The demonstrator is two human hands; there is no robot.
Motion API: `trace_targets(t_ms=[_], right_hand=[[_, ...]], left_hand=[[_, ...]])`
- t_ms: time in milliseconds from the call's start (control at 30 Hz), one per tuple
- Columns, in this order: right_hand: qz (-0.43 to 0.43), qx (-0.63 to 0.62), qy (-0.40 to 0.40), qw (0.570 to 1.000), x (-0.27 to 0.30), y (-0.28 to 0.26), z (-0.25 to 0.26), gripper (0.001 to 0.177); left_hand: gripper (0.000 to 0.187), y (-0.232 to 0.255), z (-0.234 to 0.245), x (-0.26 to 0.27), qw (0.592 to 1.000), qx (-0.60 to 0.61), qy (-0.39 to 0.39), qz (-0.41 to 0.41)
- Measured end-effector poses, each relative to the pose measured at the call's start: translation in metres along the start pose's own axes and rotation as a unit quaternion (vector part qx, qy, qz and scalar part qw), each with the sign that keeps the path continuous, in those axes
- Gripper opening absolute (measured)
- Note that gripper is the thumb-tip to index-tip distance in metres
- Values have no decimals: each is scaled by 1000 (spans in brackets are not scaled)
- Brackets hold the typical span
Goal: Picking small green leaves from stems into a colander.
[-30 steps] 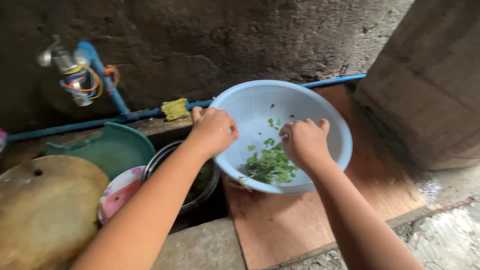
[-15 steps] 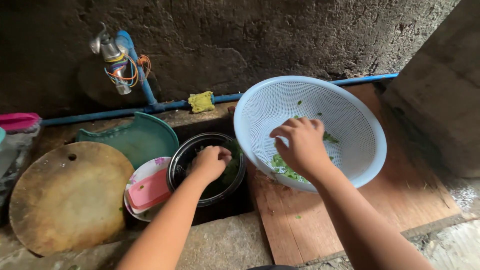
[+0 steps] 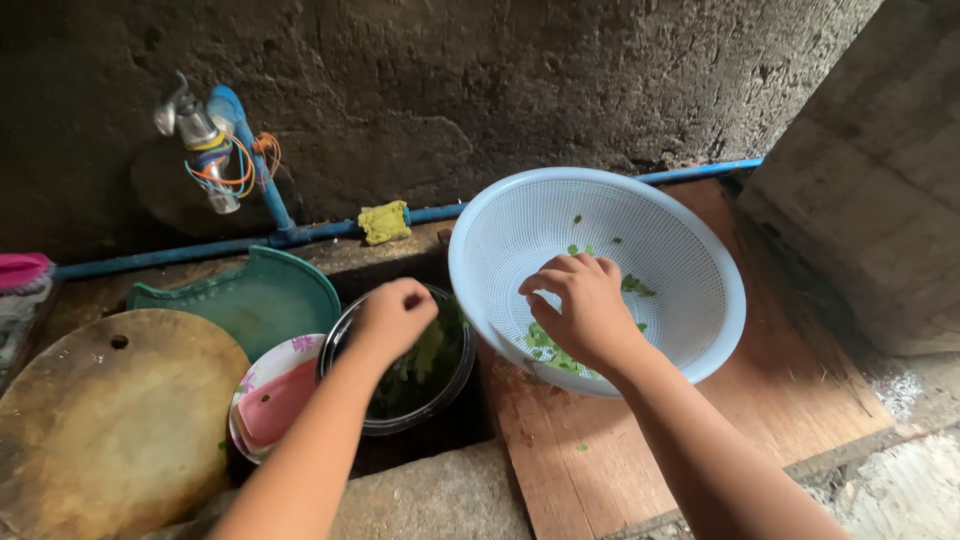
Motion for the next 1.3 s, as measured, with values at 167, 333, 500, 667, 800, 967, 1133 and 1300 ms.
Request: trace_targets(t_ms=[167, 333, 500, 667, 800, 967, 1133, 1300], right_hand=[[-58, -182, -11, 982, -17, -12, 3, 17], [-22, -364, 5, 931, -36, -18, -1, 23], [-74, -407, 3, 910, -37, 3, -9, 23], [-66, -345, 31, 936, -24, 29, -2, 23], [-92, -380, 32, 920, -27, 46, -3, 21], [-158, -472, -6, 867, -33, 72, -23, 21], [-191, -485, -6, 854, -23, 78, -27, 22], [-239, -372, -50, 895, -6, 88, -13, 24]], left_hand=[[14, 43, 61, -2, 965, 252, 49, -58], [13, 100, 75, -1, 914, 374, 27, -154], [18, 135, 52, -6, 863, 482, -79, -129], [19, 155, 31, -15, 877, 462, -77, -106], [17, 165, 12, -26, 897, 420, -41, -131], [17, 166, -15, -45, 906, 408, -19, -115], [20, 155, -17, -68, 915, 385, 104, -57], [22, 142, -4, -78, 899, 413, 142, 24]])
Point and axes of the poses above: each hand's wrist, its own x-axis away from the middle knuckle, its own z-axis out of the back of the hand, y = z × x, the point moved 2 cm from there along -x, towards the middle knuckle, and after that the axes turned 1 degree about x, right-handed, at the moved point
